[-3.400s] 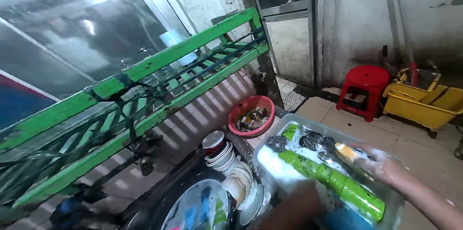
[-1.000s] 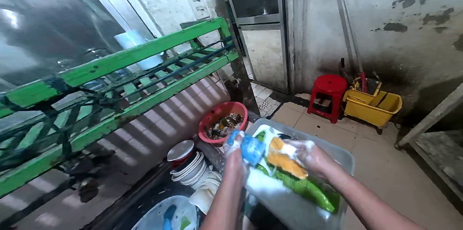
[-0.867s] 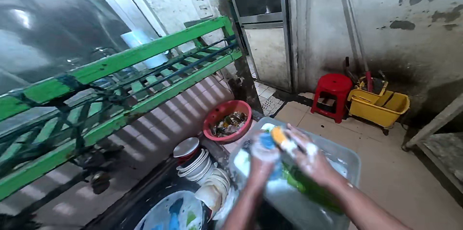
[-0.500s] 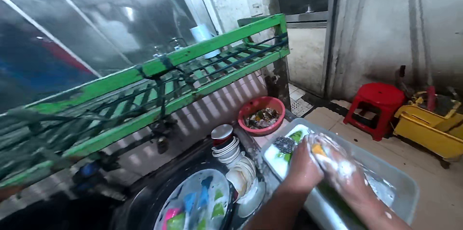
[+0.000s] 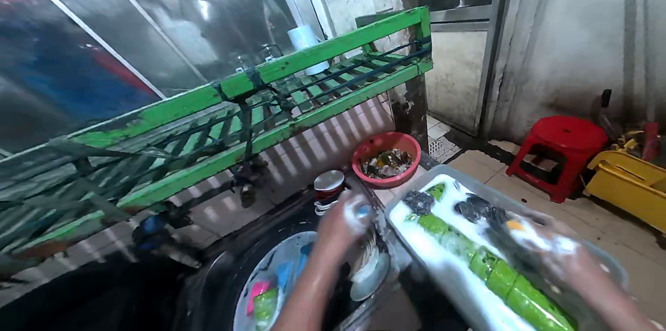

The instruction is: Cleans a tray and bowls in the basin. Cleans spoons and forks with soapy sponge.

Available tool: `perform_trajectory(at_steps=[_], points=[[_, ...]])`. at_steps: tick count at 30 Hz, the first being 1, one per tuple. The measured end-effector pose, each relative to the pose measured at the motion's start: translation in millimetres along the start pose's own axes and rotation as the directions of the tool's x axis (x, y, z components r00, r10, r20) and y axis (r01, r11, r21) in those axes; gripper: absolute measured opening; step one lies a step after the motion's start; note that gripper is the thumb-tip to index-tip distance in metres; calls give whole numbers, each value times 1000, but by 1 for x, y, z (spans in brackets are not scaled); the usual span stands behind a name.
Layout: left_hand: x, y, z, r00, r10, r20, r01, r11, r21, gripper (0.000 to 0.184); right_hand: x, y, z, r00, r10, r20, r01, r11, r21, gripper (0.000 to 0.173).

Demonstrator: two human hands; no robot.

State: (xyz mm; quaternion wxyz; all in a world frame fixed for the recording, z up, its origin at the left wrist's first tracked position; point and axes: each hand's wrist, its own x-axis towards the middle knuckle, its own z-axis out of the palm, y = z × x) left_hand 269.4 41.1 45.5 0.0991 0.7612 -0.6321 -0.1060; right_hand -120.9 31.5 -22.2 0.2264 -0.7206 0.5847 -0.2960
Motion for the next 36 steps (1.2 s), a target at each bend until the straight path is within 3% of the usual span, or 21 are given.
perform_trajectory(at_steps=[3, 5, 8, 10, 12, 13, 15, 18, 23, 28, 31, 33, 36], points=[[-6, -79, 9, 959, -271, 78, 261, 958, 116, 39, -7, 23, -10, 999, -13, 43, 23, 973, -229, 42], [-5, -81, 14, 956, -281, 88, 274, 958, 83, 40, -10, 14, -6, 996, -6, 94, 37, 943, -332, 51], [1, -32, 21, 996, -80, 41, 86, 979, -184, 34, -23, -13, 11, 975, -209, 75, 222, 905, -362, 42], [10, 9, 34, 997, 73, 32, -60, 956, -287, 32, -30, -42, 15, 960, -56, 275, 145, 937, -317, 45], [18, 43, 54, 972, 225, 62, -190, 917, -350, 32, -28, -52, 24, 875, 145, 461, 16, 945, -327, 69], [22, 59, 62, 953, 280, 113, -224, 908, -355, 32, -27, -51, 32, 849, 177, 498, 9, 937, -349, 80], [25, 85, 76, 918, 305, 252, -217, 921, -323, 31, -24, -45, 46, 819, 206, 536, 30, 917, -399, 92], [21, 111, 95, 880, 238, 410, -149, 960, -239, 37, -16, -39, 54, 779, 267, 567, -6, 908, -419, 97], [21, 118, 114, 862, 262, 434, -236, 965, -115, 48, 7, -11, 53, 677, 191, 711, -94, 980, -174, 102], [18, 105, 110, 834, 338, 437, -259, 938, -232, 38, 9, -7, 41, 544, -23, 839, -73, 994, 75, 105], [15, 102, 111, 818, 432, 379, -280, 876, -392, 34, 6, -9, 28, 572, -56, 818, -106, 984, 142, 103], [6, 107, 101, 851, 420, 315, -245, 849, -469, 37, 6, -5, 16, 612, -67, 788, -170, 962, 214, 103], [-15, 125, 90, 901, 369, 230, -139, 745, -652, 42, 10, 11, 3, 737, -60, 673, -271, 886, 376, 108]])
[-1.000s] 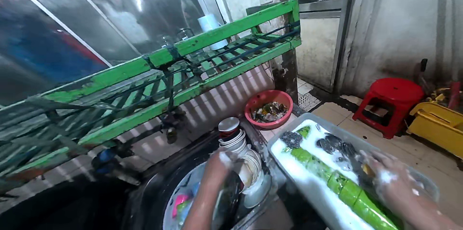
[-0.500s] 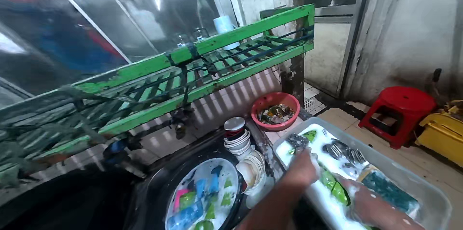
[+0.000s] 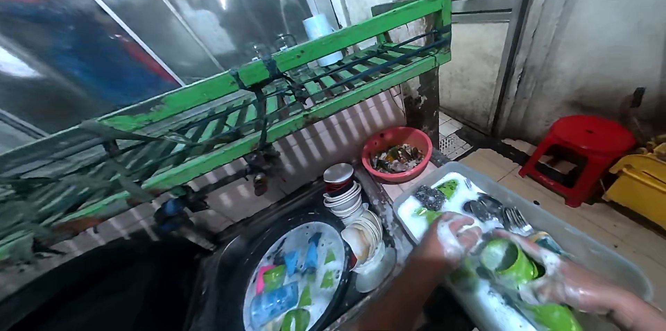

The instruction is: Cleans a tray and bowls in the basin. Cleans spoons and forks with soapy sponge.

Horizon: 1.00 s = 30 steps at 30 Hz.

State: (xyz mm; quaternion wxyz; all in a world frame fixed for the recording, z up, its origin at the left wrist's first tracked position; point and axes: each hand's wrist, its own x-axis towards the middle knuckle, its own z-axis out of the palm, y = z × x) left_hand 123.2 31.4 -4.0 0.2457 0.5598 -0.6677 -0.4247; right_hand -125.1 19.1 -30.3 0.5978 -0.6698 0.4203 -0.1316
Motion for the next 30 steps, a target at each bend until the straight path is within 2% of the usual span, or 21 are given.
perform_trajectory(at_steps=[2, 4, 6, 8, 10, 12, 14, 16, 17, 20, 22, 25, 27, 30], points=[[-6, 8, 18, 1000, 15, -25, -21, 969, -248, 60, 1, -1, -2, 988, -20, -152, 41, 989, 139, 115], [-10, 13, 35, 1000, -2, -19, -7, 875, -484, 85, 5, -8, 1, 966, -19, -258, 90, 960, 265, 118], [-13, 17, 48, 998, -20, -54, -16, 803, -595, 97, 6, -26, 11, 953, 4, -303, 76, 965, 250, 115], [-10, 17, 57, 982, -83, -170, -42, 781, -623, 97, 7, -45, 23, 950, 24, -311, 0, 997, 78, 118], [-5, 17, 58, 950, -167, -263, -47, 758, -650, 95, 8, -48, 31, 951, 4, -310, 2, 1000, 21, 125], [0, 15, 52, 932, -206, -298, -42, 754, -655, 88, 6, -40, 33, 946, -10, -323, 60, 987, 146, 133], [1, 16, 43, 919, -229, -320, -52, 736, -675, 83, -1, -30, 36, 966, -18, -259, 78, 972, 223, 141], [2, 18, 37, 912, -230, -339, -72, 724, -686, 84, -7, -23, 43, 990, 15, -143, 21, 967, 252, 136], [4, 20, 35, 907, -233, -352, -78, 727, -682, 86, -8, -23, 47, 989, 62, -134, -27, 969, 247, 129], [5, 21, 32, 892, -257, -373, -61, 749, -660, 92, -13, -35, 49, 977, 135, -165, -130, 991, 39, 120], [3, 16, 32, 891, -242, -383, -66, 767, -638, 95, -16, -38, 43, 985, 98, -142, -112, 989, -100, 120], [2, 12, 35, 881, -216, -421, -102, 782, -615, 97, -19, -32, 37, 989, 62, -132, -85, 981, -176, 122], [1, 13, 35, 872, -226, -433, -108, 775, -623, 97, -23, -28, 39, 991, 73, -114, -88, 987, -134, 120], [3, 15, 30, 879, -245, -409, -89, 758, -646, 96, -29, -23, 41, 990, 138, -38, -131, 981, 143, 108]])
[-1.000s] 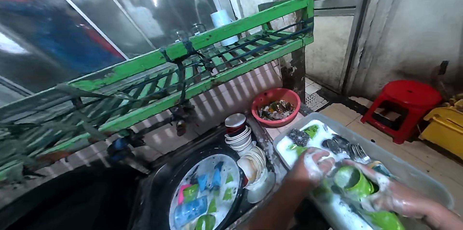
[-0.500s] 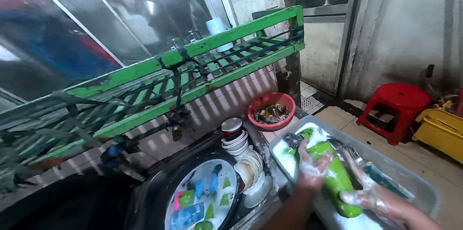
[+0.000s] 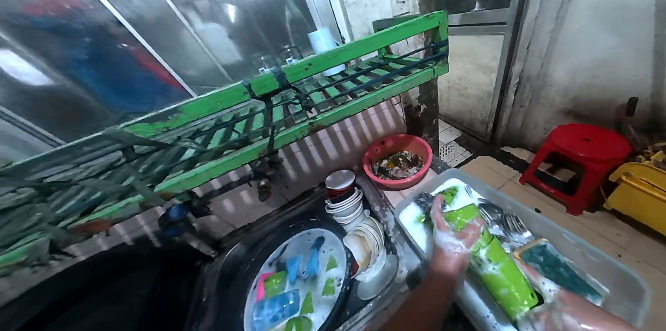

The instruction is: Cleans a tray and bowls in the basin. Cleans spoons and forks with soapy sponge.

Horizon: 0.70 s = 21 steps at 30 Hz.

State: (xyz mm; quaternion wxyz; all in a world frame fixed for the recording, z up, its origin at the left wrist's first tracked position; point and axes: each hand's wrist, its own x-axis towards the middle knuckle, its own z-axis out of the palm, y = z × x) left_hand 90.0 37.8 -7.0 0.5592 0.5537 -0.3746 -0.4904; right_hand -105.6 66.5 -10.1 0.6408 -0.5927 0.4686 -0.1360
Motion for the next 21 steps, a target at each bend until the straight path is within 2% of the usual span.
perform_trajectory(at_steps=[1, 2, 4, 5, 7, 8, 10, 12, 14, 15, 17, 18, 19, 21], points=[[2, 1, 0, 1000, -9, 3, 9, 1000, 0, 95, -1, 0, 0, 999, 23, 23, -24, 999, 46, 104], [5, 2, -1, 1000, -6, -4, 6, 1000, 14, 94, -2, -1, -1, 998, 47, 41, -48, 999, 15, 101], [17, 1, -10, 999, 31, 8, -32, 992, 121, 88, -3, -4, -7, 991, 117, 57, -101, 967, -233, 99], [25, 0, -16, 998, 50, 49, -61, 966, 253, 83, -3, -3, -8, 988, 150, 48, -122, 922, -367, 98], [38, 2, -27, 987, 14, 161, -105, 811, 576, 74, -1, -1, -9, 984, 173, 41, -131, 861, -492, 96], [41, 2, -31, 981, -16, 191, -124, 707, 696, 69, -1, -1, -10, 984, 173, 43, -130, 858, -497, 96], [43, 4, -37, 974, -63, 217, -150, 539, 829, 53, -3, -6, -11, 983, 177, 44, -141, 893, -428, 95], [35, 7, -41, 961, 6, 276, -244, 493, 835, 44, -7, -9, -12, 985, 161, 54, -143, 958, -250, 92], [23, 9, -39, 893, 162, 421, -428, 598, 677, 40, -10, -6, -15, 990, 106, 92, -106, 994, -9, 87], [17, 10, -36, 821, 222, 526, -516, 682, 518, 38, -9, -2, -17, 991, 54, 121, -68, 992, 110, 88], [6, 10, -29, 681, 246, 689, -533, 812, 237, 42, -1, 10, -21, 976, -77, 204, 14, 956, 294, 90], [1, 9, -25, 672, 257, 695, -506, 844, 177, 42, 3, 14, -21, 964, -130, 234, 43, 938, 343, 91], [-3, 8, -22, 694, 263, 670, -490, 854, 172, 38, 6, 10, -17, 969, -139, 204, 71, 949, 308, 90], [-4, 9, -17, 788, 167, 592, -419, 850, 318, 33, 5, -11, 0, 997, -76, 9, 76, 997, 22, 88]])
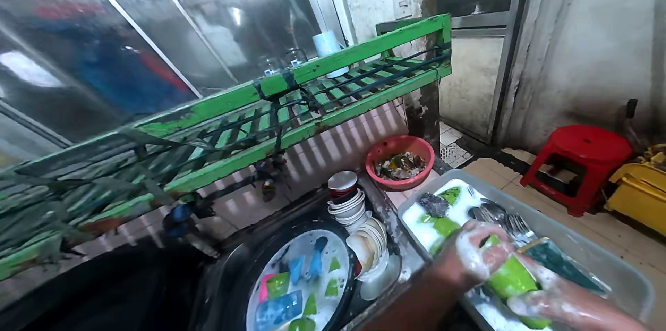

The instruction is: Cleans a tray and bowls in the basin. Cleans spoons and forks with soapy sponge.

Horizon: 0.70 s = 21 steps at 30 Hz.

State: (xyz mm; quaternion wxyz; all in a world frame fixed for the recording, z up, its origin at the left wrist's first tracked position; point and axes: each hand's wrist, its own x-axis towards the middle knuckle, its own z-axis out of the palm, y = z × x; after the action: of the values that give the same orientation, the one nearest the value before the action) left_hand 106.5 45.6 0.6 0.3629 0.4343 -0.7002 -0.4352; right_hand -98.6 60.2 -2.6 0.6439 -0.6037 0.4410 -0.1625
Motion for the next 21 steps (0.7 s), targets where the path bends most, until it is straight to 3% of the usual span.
perform_trajectory(at_steps=[2, 4, 8, 12, 15, 17, 19, 21], points=[[7, 1, -2, 976, -216, -30, 217, 974, 58, 34, 5, -14, 16, 986, -7, -166, -48, 946, -322, 97], [12, -5, -6, 957, -279, -79, 282, 959, 36, 33, 12, -16, 28, 961, -71, -267, -85, 843, -531, 99], [16, -5, -17, 947, -308, -95, 314, 948, 54, 40, 9, -15, 43, 927, -75, -366, -167, 793, -585, 101], [18, -7, -35, 935, -288, -206, 314, 944, 106, 49, -1, -2, 41, 950, -24, -312, -190, 749, -635, 99], [19, -13, -50, 978, -188, -92, 205, 945, 253, 38, -10, 4, 33, 976, 60, -210, -189, 716, -672, 87], [19, -17, -54, 992, -124, -30, 127, 951, 280, 33, -10, 2, 19, 965, -22, -262, -173, 695, -698, 70], [18, -20, -55, 992, -122, -24, 124, 971, 205, 30, 2, 10, -2, 929, -115, -351, -203, 636, -745, 56], [15, -24, -53, 981, -190, -38, 190, 982, -5, 30, 17, 24, -19, 921, -44, -387, -293, 575, -764, 64]])
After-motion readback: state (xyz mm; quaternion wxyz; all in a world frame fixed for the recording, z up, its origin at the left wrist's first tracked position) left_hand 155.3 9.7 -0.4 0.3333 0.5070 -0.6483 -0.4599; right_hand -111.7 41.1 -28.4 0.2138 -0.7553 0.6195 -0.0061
